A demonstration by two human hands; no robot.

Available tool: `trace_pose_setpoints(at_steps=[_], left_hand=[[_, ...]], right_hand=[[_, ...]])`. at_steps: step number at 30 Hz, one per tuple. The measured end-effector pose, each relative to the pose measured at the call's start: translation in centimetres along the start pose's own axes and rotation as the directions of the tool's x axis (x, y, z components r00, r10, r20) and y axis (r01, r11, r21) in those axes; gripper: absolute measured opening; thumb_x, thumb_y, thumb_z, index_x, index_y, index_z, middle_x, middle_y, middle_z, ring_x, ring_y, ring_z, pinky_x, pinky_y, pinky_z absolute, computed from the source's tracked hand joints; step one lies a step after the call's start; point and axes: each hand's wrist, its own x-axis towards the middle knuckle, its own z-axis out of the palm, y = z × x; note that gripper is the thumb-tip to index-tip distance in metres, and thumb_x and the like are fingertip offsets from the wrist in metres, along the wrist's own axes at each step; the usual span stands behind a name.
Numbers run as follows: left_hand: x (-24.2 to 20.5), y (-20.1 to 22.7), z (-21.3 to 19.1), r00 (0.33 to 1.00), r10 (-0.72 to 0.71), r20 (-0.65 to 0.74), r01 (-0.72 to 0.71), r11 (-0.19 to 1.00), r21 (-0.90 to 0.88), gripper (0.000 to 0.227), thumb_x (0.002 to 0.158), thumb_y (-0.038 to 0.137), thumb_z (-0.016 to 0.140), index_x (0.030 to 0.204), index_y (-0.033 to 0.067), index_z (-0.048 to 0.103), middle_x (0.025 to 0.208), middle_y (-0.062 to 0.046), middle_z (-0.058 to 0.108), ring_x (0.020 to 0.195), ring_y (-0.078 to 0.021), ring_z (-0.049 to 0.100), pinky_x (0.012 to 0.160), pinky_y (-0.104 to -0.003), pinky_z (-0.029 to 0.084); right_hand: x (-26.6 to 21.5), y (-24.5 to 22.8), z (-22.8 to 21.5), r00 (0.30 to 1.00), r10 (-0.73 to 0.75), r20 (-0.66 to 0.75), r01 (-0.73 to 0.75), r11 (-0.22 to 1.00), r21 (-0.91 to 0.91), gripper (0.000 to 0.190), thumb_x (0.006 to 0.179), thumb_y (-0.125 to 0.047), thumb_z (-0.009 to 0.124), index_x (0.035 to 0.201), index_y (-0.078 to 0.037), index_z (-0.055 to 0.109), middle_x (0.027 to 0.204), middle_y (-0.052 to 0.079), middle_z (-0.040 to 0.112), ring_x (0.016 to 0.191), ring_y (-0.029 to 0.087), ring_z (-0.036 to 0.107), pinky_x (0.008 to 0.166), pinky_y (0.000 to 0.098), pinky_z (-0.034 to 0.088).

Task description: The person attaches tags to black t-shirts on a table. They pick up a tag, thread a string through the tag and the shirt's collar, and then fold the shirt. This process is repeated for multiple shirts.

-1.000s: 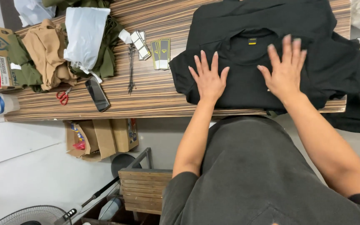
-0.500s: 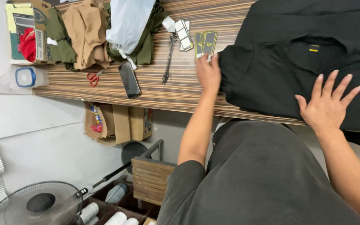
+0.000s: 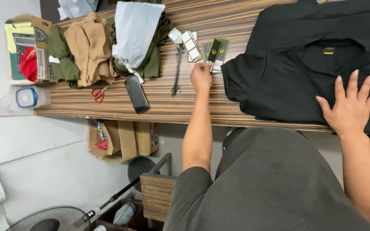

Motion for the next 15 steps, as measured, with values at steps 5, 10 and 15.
trace_pose_setpoints(at_steps=[5, 10, 15], left_hand=[[-1.5, 2.0, -1.9, 1.0, 0.017, 0.025, -0.011, 0.976, -0.219, 0.035, 0.096, 0.044, 0.062, 0.094, 0.0094, 0.068, 0.092, -0.008, 0.073, 0.09, -0.0269, 0.065, 0.084, -0.04, 0.048], [-12.4, 7.3, 0.8, 0.874, 0.385, 0.295, -0.235, 0.868, -0.437, 0.008, 0.095, 0.016, 0.064, 0.096, 0.0124, 0.071, 0.089, -0.002, 0.073, 0.084, -0.0163, 0.066, 0.084, -0.033, 0.052], [-16.6, 12.6, -0.4, 0.612, 0.42, 0.67, -0.326, 0.906, -0.27, 0.041, 0.082, 0.05, 0.069, 0.1, 0.0156, 0.082, 0.104, -0.003, 0.082, 0.096, -0.0145, 0.075, 0.085, -0.029, 0.054]], right_hand=[[0.1, -1.1, -0.4, 0.991, 0.127, -0.038, -0.111, 0.952, 0.284, 0.051, 0.12, -0.027, 0.065, 0.148, 0.015, 0.073, 0.161, 0.042, 0.058, 0.149, 0.067, 0.036, 0.112, 0.0815, 0.024], [4.1, -6.6, -2.4, 0.904, 0.346, 0.253, -0.33, 0.186, 0.925, 0.062, 0.109, -0.028, 0.054, 0.156, 0.008, 0.037, 0.161, 0.025, 0.042, 0.141, 0.032, 0.047, 0.118, 0.0384, 0.037], [6.1, -9.8, -0.2, 0.726, 0.399, 0.561, -0.363, -0.47, 0.804, 0.01, 0.112, -0.022, 0.061, 0.116, -0.013, 0.059, 0.109, 0.004, 0.07, 0.103, 0.015, 0.069, 0.096, 0.0303, 0.058]])
